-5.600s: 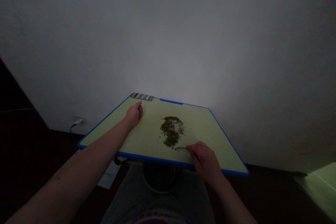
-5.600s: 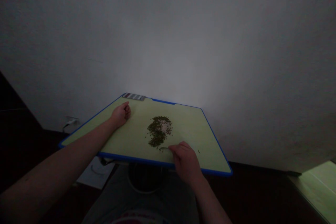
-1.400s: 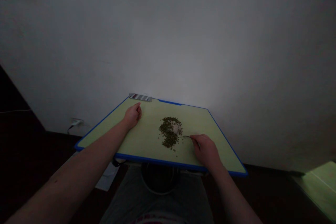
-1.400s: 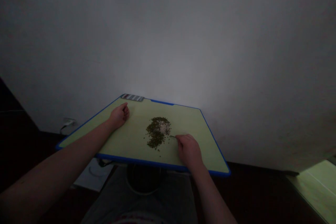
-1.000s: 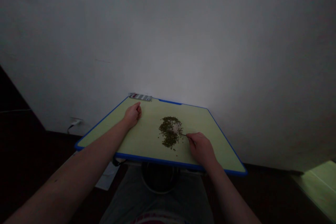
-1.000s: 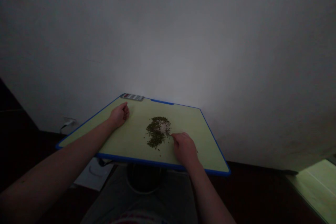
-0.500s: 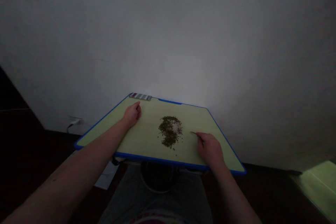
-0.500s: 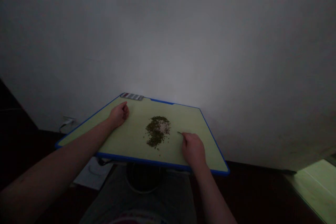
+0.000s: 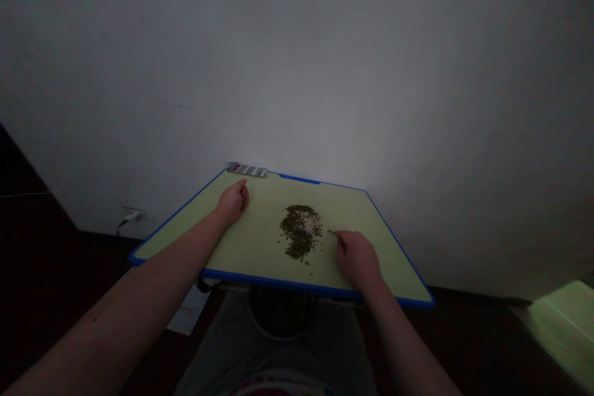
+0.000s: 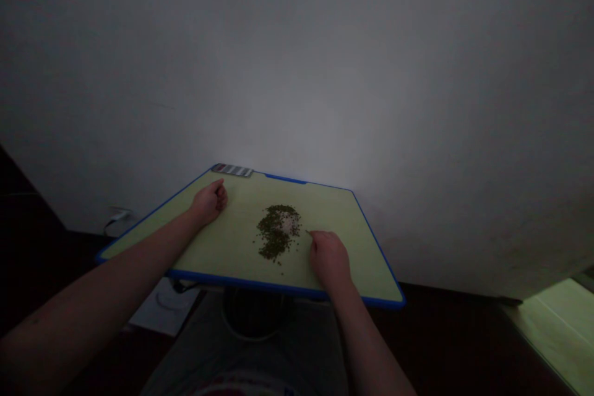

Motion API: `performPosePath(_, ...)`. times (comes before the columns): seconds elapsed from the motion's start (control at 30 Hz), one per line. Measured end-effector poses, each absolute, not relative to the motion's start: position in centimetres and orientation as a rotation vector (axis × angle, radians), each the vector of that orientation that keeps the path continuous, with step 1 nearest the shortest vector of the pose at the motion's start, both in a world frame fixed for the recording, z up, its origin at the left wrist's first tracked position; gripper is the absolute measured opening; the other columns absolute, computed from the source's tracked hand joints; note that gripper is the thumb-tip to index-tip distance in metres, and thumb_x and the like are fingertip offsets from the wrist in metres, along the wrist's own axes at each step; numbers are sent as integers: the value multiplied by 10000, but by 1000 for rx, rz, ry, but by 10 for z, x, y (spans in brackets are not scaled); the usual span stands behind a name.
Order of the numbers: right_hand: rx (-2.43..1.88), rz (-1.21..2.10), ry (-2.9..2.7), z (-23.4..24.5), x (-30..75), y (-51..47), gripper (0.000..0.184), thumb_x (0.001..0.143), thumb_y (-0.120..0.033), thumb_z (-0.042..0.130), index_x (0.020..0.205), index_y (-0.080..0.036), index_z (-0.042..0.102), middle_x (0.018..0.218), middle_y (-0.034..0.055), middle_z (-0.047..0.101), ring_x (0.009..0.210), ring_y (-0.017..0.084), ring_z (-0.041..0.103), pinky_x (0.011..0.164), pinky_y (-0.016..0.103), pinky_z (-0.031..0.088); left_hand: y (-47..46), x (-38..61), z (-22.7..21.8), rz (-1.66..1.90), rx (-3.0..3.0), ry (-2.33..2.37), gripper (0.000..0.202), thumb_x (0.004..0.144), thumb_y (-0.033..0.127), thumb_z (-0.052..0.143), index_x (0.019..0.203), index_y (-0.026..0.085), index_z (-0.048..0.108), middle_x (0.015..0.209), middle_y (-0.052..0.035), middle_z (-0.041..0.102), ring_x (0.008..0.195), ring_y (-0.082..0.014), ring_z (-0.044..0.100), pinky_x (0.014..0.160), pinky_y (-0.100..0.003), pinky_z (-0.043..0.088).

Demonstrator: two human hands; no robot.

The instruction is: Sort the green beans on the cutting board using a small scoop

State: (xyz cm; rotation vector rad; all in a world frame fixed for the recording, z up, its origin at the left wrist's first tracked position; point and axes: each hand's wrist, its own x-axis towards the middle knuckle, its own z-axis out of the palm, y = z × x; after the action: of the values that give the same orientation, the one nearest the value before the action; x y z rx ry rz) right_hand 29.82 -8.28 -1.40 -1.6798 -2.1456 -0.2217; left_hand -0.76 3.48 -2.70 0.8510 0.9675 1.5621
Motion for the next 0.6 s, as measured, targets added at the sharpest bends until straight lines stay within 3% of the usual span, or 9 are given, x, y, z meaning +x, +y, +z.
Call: performPosePath(0.6,-1712,-267,-2122,-14,299,-69,292,787,-178,377,976,-175,600,895,69,630,857,177,514,762,265,346,37,-9,-27,1569,867,965,349,703,389,469,465,197,302,345,67,256,275,-62,233,303,-226,121)
